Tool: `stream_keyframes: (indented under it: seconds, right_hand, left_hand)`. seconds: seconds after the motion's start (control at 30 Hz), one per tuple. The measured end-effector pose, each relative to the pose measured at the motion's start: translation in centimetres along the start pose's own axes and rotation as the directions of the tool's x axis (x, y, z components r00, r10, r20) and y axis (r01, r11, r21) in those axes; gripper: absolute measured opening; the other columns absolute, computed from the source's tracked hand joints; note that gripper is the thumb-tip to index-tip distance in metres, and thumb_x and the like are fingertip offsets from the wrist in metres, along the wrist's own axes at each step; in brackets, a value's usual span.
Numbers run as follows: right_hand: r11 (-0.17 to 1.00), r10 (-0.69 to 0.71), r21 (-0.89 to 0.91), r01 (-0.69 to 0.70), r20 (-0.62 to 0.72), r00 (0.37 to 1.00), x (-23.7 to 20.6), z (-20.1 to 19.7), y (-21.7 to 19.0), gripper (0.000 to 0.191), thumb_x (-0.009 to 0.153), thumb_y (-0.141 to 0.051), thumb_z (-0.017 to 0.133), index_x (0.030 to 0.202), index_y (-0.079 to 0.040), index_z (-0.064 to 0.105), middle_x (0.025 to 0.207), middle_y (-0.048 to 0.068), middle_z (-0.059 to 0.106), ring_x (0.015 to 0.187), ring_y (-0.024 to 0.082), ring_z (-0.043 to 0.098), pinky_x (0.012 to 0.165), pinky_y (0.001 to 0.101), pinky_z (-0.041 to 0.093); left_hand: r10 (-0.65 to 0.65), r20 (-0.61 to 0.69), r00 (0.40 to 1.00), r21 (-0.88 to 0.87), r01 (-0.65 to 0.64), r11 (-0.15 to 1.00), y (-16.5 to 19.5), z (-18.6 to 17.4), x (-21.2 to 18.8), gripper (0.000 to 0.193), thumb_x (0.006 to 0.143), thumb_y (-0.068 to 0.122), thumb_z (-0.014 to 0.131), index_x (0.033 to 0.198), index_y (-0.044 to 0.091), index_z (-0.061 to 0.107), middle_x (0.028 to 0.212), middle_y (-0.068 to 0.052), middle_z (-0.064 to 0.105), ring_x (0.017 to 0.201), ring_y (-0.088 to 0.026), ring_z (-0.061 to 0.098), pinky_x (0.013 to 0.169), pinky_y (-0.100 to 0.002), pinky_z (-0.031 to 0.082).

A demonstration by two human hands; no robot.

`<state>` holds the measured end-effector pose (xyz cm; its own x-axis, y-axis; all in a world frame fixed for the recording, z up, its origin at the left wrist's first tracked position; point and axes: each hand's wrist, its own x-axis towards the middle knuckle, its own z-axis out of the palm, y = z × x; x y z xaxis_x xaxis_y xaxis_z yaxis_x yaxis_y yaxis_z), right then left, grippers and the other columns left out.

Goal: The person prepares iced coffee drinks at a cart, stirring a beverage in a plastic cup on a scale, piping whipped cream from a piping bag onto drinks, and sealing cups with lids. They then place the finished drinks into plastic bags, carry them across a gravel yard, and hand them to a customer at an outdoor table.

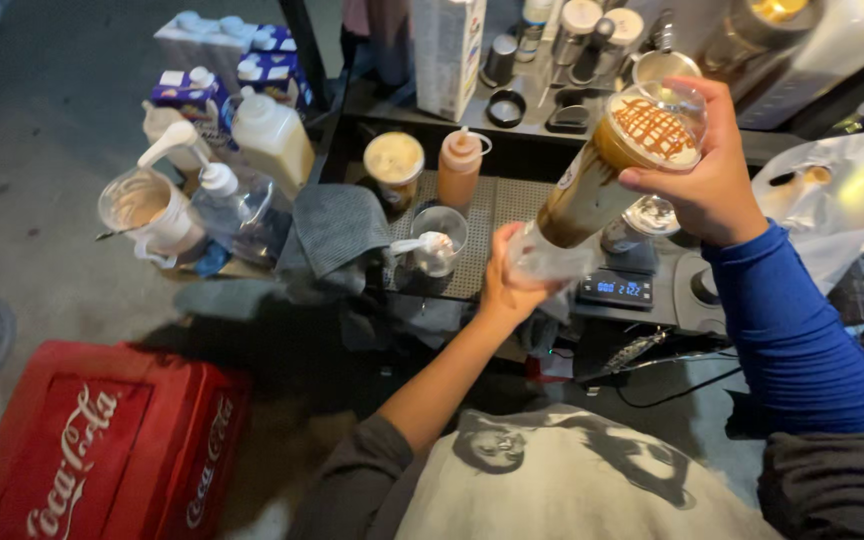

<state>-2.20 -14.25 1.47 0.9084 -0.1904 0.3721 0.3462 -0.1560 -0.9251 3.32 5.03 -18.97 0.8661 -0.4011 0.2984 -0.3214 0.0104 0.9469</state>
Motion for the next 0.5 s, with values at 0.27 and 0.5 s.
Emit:
stream_keyframes:
  seconds: [0.27,0.5]
  right_hand:
    - [0.991,-0.073,-0.113,0.068,-0.043,0.996,-0.9,2.2,-2.1,0.093,0.077,0.003,0.091,0.152,-0.011,0.037,0.14,0.007,0.057,0.133,0.018,0.062,0.118,0.0366,0.055]
    - [0.968,-0.098,-0.232,0.092,-0.015,0.995,-1.5,4.0,-0.9,0.096,0.075,-0.004,0.094,0.15,-0.008,0.035,0.138,0.009,0.061,0.13,0.019,0.065,0.114,0.035,0.056]
  left_hand:
    - [0.102,-0.089,0.991,-0.076,-0.109,0.991,1.8,3.9,2.9,0.102,0.066,0.041,0.096,0.142,0.005,0.039,0.125,-0.014,0.07,0.112,-0.025,0.072,0.098,-0.036,0.059]
    - [0.357,-0.121,0.926,0.217,-0.326,0.92,2.7,1.5,2.9,0.101,0.056,0.041,0.101,0.134,0.007,0.047,0.119,-0.018,0.067,0.107,-0.03,0.069,0.092,-0.038,0.058]
